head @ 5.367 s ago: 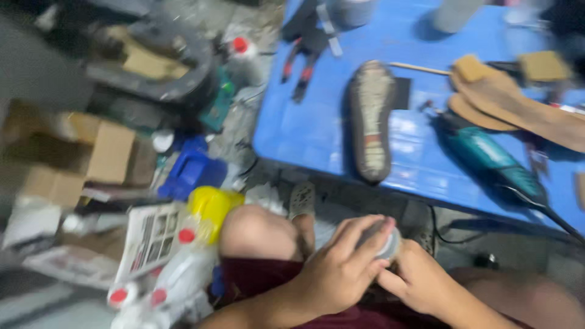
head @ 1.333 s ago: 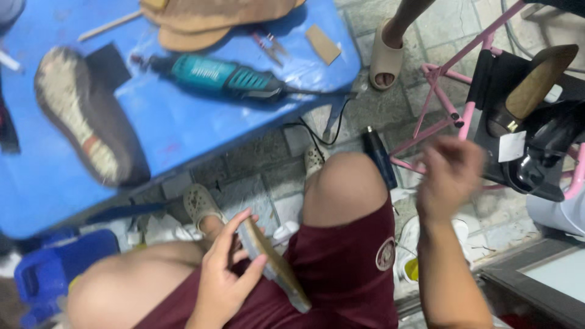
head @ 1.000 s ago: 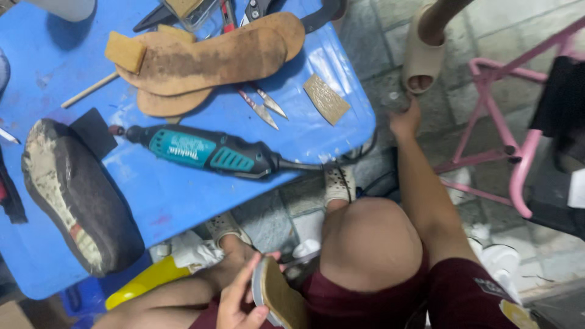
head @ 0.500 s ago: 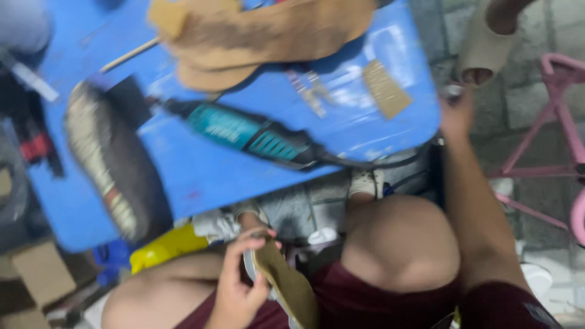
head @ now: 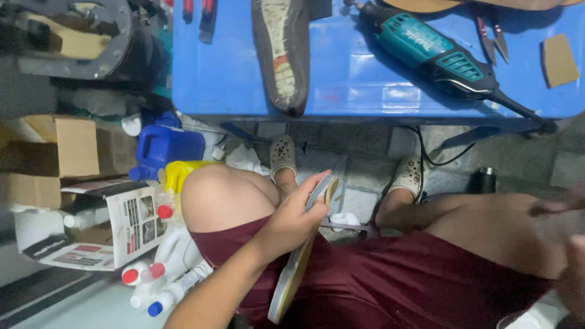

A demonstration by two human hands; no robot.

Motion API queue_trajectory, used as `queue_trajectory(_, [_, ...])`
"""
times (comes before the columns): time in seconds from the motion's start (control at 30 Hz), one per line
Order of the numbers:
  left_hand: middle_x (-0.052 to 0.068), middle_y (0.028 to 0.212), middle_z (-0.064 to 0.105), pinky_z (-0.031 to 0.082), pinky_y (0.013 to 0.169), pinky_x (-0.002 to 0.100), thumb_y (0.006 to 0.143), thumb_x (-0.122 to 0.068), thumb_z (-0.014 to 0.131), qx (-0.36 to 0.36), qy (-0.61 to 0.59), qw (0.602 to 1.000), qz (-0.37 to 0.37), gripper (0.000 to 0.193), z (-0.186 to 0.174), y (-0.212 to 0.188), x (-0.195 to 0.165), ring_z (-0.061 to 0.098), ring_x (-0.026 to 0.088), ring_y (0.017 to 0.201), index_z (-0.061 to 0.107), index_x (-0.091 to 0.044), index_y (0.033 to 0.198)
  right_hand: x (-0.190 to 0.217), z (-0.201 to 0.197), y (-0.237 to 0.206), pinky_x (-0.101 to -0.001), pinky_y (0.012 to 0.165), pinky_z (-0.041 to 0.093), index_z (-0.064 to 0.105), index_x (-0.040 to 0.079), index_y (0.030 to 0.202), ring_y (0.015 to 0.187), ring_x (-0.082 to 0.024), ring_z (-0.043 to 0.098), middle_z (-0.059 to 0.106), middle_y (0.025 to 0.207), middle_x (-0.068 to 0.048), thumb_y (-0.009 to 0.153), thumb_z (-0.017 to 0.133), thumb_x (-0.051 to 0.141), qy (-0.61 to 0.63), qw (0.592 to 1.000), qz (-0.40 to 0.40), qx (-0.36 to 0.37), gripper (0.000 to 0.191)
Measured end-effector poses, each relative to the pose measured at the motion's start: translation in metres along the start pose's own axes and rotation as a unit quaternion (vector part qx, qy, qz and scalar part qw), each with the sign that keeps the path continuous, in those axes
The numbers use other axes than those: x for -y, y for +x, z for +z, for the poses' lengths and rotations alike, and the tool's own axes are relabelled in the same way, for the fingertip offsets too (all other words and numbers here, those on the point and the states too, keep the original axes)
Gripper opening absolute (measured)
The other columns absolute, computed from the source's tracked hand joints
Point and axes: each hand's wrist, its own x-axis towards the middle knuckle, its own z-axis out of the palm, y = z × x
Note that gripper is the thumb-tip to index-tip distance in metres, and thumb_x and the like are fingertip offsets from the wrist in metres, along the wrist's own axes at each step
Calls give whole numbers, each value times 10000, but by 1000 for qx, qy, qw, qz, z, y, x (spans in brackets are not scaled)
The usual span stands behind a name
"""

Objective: The person compares a new insole to a worn shoe sole, then applies glue to the new insole. They press the insole into the shoe and smooth it down to ensure it adheres properly.

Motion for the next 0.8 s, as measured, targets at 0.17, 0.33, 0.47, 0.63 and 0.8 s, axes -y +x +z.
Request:
queue_trajectory(0.17, [103,1048,547,402,715,308,975,-77,501,76,-96,987,-105,737,-15,-13,29,480,169,827,351,-112,1696,-18,61,-6,-327,977,508,432,-9,1513,1078,-191,631,627,1217,-139,976,572,38,237,955,36,174,557])
queue_trajectory(0.33, [22,1084,647,496,753,227,902,-108,533,5,-44,999,2,738,-39,-7,33,572,109,839,306,-82,1603,-18,104,31,-295,943,523,361,6,1467,1078,-163,635,618,1214,-105,978,642,82,220,945,-23,242,568])
queue_trajectory(0.47, [196,1072,658,519,840,350,930,-235,573,-80,146,984,60,690,-47,29,27,657,290,958,393,-85,1579,7,122,67,-309,919,550,471,18,1352,1062,-174,711,710,1145,-117,904,732,125,76,967,-91,227,529])
queue_trajectory(0.63, [241,1164,680,473,882,510,884,-378,563,-92,294,951,14,683,-58,47,23,652,421,1076,468,-149,1520,11,144,73,-312,787,568,624,26,1305,975,-208,738,738,1111,-157,822,783,127,-6,972,-75,221,518])
queue_trajectory(0.8, [247,957,729,541,855,460,820,-376,592,-73,239,967,-56,646,-61,44,9,719,399,914,580,-129,1417,1,158,68,-313,800,574,622,7,1247,989,-237,757,746,1099,-153,833,803,167,3,973,-56,225,480])
